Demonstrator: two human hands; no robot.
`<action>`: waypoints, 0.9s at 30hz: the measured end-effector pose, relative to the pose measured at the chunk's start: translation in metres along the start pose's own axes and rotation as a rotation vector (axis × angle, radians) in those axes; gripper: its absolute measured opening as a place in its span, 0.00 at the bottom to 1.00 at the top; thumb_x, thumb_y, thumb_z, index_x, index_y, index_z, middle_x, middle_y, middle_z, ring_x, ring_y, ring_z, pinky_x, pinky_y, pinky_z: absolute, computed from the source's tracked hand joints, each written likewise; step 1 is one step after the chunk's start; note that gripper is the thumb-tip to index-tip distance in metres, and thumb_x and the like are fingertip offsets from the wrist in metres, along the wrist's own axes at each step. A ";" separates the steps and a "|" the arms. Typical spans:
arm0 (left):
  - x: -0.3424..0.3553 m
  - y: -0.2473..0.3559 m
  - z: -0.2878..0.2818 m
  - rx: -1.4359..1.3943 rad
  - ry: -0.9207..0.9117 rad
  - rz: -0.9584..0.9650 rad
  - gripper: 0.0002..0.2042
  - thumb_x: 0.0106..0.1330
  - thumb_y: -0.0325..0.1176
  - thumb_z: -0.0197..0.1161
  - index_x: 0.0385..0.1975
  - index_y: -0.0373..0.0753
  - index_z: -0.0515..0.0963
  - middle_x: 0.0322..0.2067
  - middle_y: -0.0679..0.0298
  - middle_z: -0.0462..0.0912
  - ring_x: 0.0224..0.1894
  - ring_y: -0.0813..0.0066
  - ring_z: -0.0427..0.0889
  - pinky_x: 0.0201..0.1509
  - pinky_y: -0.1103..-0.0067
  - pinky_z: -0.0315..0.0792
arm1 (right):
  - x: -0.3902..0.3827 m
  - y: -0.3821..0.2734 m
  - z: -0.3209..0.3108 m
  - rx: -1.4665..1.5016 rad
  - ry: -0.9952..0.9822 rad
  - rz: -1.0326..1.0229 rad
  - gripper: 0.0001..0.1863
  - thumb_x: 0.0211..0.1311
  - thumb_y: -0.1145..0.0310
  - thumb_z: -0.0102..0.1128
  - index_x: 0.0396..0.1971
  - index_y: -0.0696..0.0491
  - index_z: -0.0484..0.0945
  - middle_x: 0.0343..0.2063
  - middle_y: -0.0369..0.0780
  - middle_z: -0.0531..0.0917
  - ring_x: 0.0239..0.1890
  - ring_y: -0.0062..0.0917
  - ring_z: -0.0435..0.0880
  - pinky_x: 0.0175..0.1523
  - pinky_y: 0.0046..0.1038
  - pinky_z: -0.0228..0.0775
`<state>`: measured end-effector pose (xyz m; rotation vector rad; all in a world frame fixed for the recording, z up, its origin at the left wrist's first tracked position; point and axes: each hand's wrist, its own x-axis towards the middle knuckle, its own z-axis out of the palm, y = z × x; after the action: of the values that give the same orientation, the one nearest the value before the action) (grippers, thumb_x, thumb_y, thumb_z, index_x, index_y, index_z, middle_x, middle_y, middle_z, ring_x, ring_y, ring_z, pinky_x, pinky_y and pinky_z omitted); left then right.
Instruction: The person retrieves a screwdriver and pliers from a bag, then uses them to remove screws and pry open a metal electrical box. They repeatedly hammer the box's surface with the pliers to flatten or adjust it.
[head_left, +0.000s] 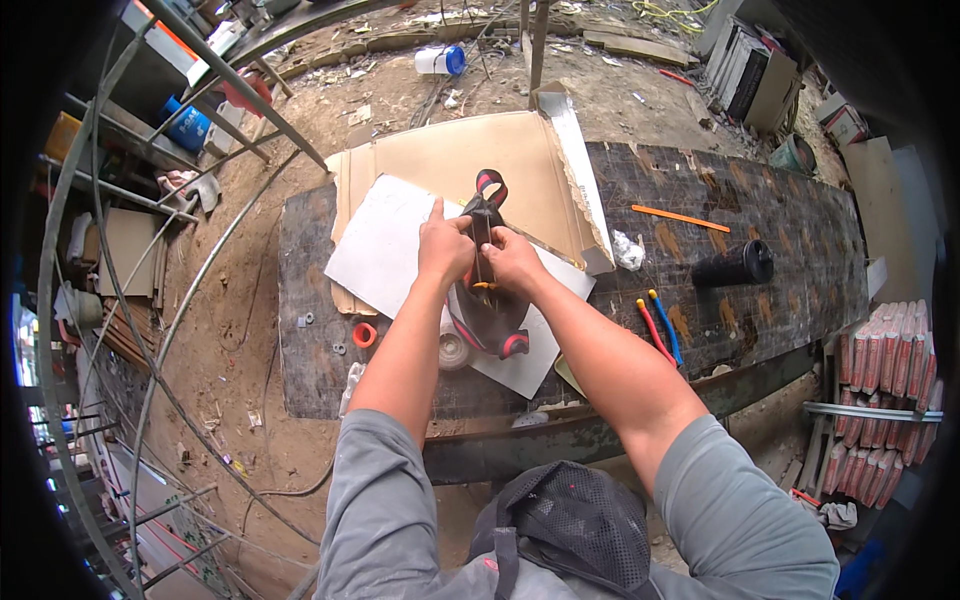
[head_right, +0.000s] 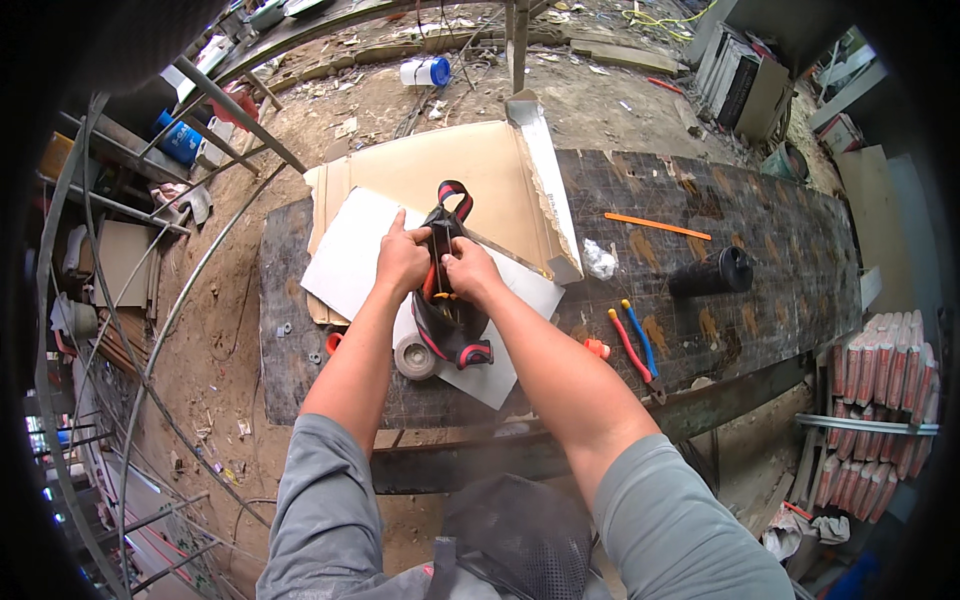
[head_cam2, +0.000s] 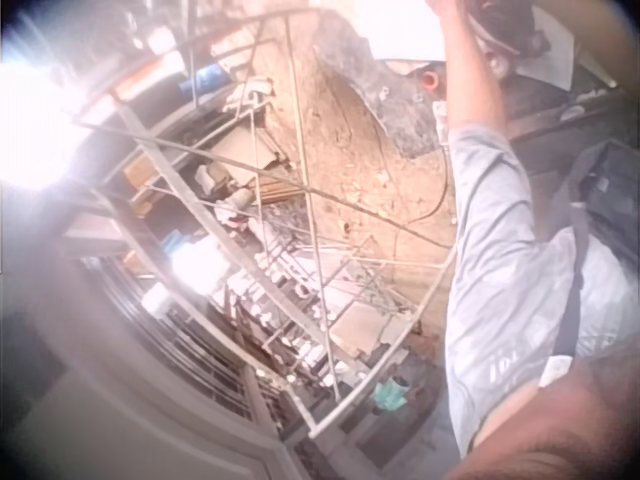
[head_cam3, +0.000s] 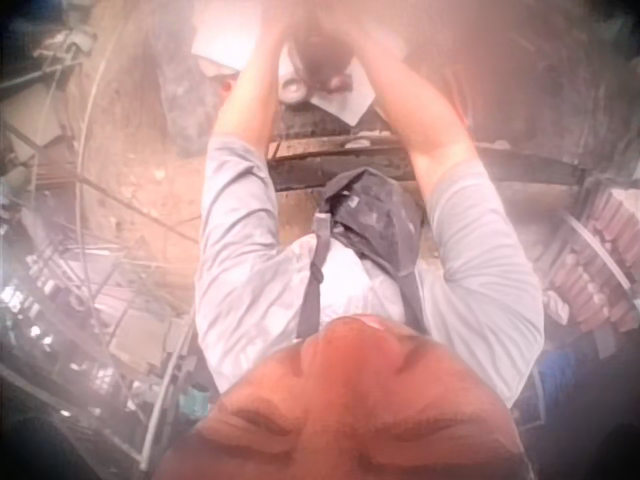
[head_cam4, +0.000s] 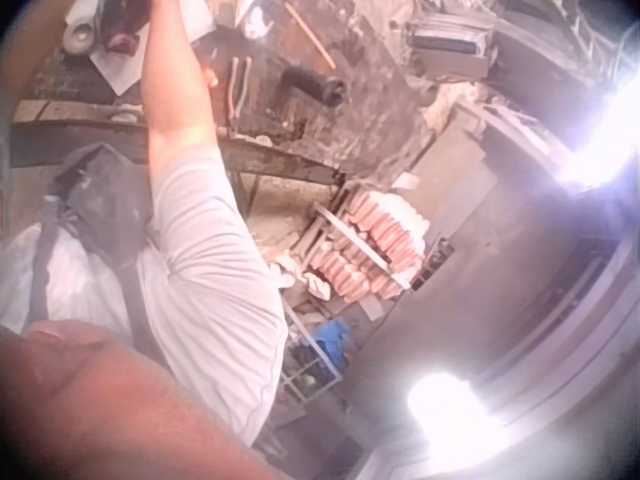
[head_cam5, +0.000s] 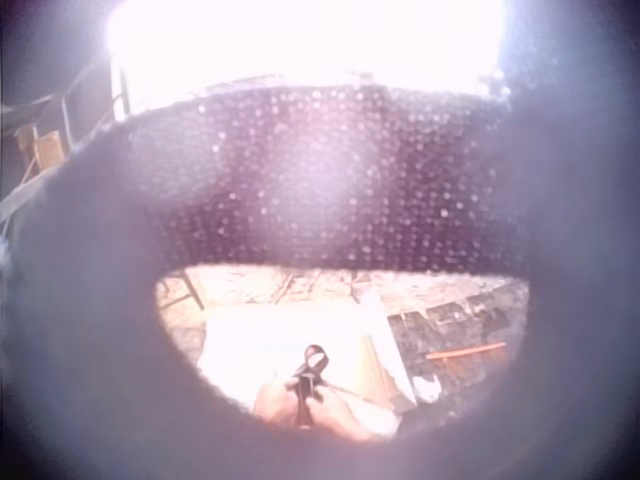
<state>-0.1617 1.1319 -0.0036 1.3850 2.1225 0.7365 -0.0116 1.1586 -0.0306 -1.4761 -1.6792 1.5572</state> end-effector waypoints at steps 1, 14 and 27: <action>0.000 0.000 0.002 0.003 0.006 0.022 0.21 0.60 0.28 0.60 0.53 0.44 0.89 0.78 0.42 0.59 0.70 0.40 0.70 0.77 0.66 0.64 | 0.001 0.004 -0.001 0.047 -0.003 -0.013 0.13 0.75 0.68 0.60 0.53 0.57 0.82 0.43 0.42 0.90 0.46 0.28 0.88 0.55 0.32 0.77; -0.075 0.064 -0.027 -0.407 0.124 0.303 0.18 0.75 0.39 0.61 0.57 0.35 0.84 0.63 0.40 0.79 0.68 0.47 0.77 0.72 0.65 0.69 | -0.136 -0.101 -0.071 0.532 0.247 -0.450 0.15 0.82 0.66 0.55 0.59 0.59 0.79 0.45 0.41 0.89 0.45 0.20 0.88 0.53 0.25 0.82; -0.235 0.128 -0.010 -1.196 -0.584 0.026 0.20 0.86 0.46 0.48 0.60 0.36 0.77 0.24 0.61 0.79 0.23 0.76 0.77 0.29 0.79 0.72 | -0.235 0.166 -0.250 -0.714 0.414 0.598 0.58 0.53 0.50 0.79 0.79 0.50 0.54 0.77 0.48 0.59 0.80 0.48 0.54 0.80 0.47 0.51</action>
<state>0.0003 0.9557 0.1159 0.7722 0.8719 1.1433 0.3499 1.0371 -0.0264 -2.6347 -1.6929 0.7625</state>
